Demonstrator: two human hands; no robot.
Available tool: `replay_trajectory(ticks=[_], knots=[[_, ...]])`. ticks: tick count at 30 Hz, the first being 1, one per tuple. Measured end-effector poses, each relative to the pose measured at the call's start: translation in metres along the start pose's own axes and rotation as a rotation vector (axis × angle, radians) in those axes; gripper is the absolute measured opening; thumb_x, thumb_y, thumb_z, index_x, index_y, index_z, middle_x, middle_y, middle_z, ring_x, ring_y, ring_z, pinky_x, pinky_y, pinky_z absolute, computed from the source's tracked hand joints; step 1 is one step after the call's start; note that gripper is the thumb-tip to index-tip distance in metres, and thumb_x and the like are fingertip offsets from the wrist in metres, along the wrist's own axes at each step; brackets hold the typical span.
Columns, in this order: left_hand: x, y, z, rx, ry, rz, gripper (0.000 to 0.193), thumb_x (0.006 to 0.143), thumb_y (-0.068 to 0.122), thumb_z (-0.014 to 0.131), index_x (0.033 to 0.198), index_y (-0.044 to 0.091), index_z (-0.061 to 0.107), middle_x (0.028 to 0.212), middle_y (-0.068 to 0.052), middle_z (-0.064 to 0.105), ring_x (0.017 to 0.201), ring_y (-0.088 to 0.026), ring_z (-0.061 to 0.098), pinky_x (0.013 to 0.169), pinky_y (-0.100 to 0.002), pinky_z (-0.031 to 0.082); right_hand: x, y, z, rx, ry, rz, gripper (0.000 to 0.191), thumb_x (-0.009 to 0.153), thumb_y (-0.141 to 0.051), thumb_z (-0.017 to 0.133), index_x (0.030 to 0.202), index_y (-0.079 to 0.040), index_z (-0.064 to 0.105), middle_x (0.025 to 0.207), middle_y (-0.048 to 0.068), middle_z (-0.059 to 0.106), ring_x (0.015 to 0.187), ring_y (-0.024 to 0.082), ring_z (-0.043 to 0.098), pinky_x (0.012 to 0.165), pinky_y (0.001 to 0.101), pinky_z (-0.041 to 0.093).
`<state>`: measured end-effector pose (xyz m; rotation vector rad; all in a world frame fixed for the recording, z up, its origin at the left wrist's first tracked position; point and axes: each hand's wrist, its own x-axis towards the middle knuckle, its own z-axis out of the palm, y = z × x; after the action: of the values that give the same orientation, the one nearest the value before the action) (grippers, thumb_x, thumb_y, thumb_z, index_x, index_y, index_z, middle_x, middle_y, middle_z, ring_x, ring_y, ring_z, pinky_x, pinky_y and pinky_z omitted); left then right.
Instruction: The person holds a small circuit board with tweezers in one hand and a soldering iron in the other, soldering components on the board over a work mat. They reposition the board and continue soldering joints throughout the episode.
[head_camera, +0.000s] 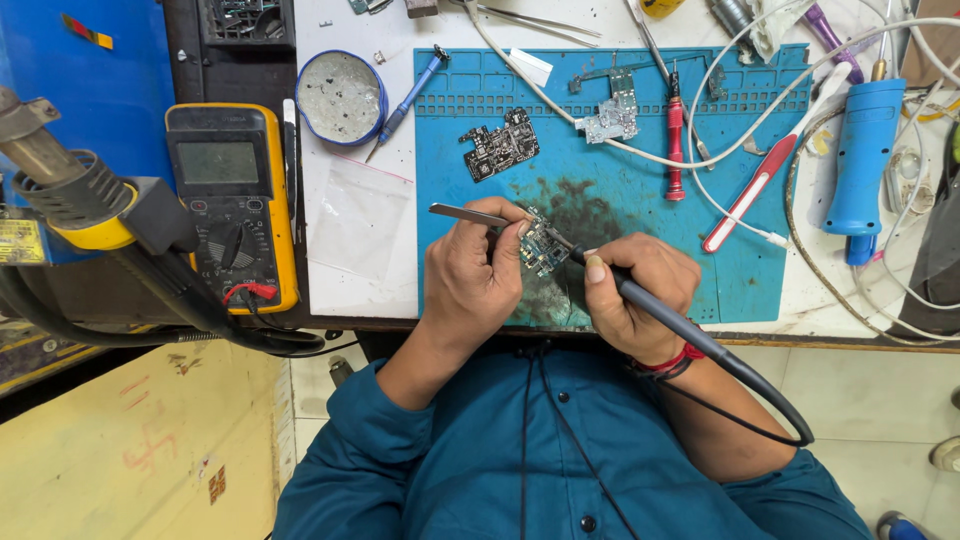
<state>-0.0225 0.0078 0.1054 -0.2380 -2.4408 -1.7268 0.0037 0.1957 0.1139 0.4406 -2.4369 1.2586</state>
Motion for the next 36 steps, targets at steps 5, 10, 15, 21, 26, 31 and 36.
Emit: replay_trajectory(ticks=[5,10,15,21,26,31,36], knots=[[-0.0003,-0.0002,0.0001,0.004,0.001,-0.009,0.008,0.103,0.005,0.066,0.109,0.005,0.061,0.086,-0.007,0.072,0.063,-0.017,0.068,0.056,-0.03,0.051,-0.0004,0.0002,-0.0002,-0.001,0.001,0.006,0.011,0.098,-0.006,0.067,0.09,-0.002,0.061,0.079,0.011,0.067,0.064,0.025,0.063,0.061,0.0344,0.047],[-0.0006,-0.0002,0.0002,0.001,-0.001,-0.013,0.008,0.103,0.005,0.066,0.109,0.006,0.06,0.086,-0.007,0.072,0.063,-0.017,0.069,0.056,-0.03,0.052,-0.0006,0.0002,0.0001,-0.003,0.006,0.001,0.011,0.098,-0.006,0.067,0.091,-0.001,0.061,0.079,0.011,0.066,0.064,0.025,0.063,0.06,0.0346,0.047],[-0.0003,-0.0005,-0.0001,0.016,0.002,0.001,0.008,0.103,0.005,0.065,0.109,0.006,0.061,0.085,-0.007,0.072,0.064,-0.017,0.069,0.057,-0.03,0.052,0.0001,0.0003,-0.0002,0.008,0.003,0.002,0.011,0.097,-0.006,0.067,0.09,-0.001,0.061,0.077,0.01,0.066,0.062,0.024,0.062,0.059,0.0345,0.046],[-0.0008,-0.0003,0.0004,-0.012,-0.009,-0.043,0.007,0.103,0.005,0.066,0.108,0.006,0.061,0.084,-0.007,0.072,0.06,-0.016,0.068,0.054,-0.029,0.051,0.0006,-0.0005,0.0002,-0.005,0.009,-0.008,0.01,0.097,-0.005,0.067,0.091,-0.002,0.061,0.076,0.01,0.065,0.063,0.025,0.062,0.06,0.0346,0.047],[-0.001,-0.001,0.0005,-0.001,-0.002,-0.017,0.008,0.103,0.005,0.065,0.109,0.005,0.06,0.086,-0.007,0.072,0.063,-0.016,0.069,0.056,-0.03,0.051,0.0006,-0.0007,-0.0001,0.004,-0.004,-0.001,0.01,0.097,-0.006,0.067,0.09,-0.003,0.061,0.075,0.01,0.064,0.062,0.024,0.061,0.059,0.0347,0.046],[-0.0012,-0.0013,0.0002,0.003,-0.001,-0.006,0.008,0.103,0.004,0.065,0.11,0.005,0.06,0.087,-0.007,0.073,0.064,-0.017,0.069,0.057,-0.03,0.052,0.0005,0.0,0.0002,0.006,-0.009,-0.003,0.009,0.097,-0.006,0.067,0.091,-0.003,0.061,0.075,0.01,0.064,0.062,0.024,0.062,0.06,0.0346,0.046],[-0.0008,-0.0008,0.0,-0.004,-0.002,-0.014,0.008,0.103,0.004,0.065,0.109,0.005,0.06,0.088,-0.007,0.073,0.063,-0.017,0.069,0.056,-0.03,0.052,0.0004,-0.0005,-0.0002,0.003,-0.017,0.003,0.009,0.097,-0.006,0.067,0.091,-0.003,0.061,0.075,0.01,0.064,0.063,0.024,0.062,0.06,0.0346,0.046]])
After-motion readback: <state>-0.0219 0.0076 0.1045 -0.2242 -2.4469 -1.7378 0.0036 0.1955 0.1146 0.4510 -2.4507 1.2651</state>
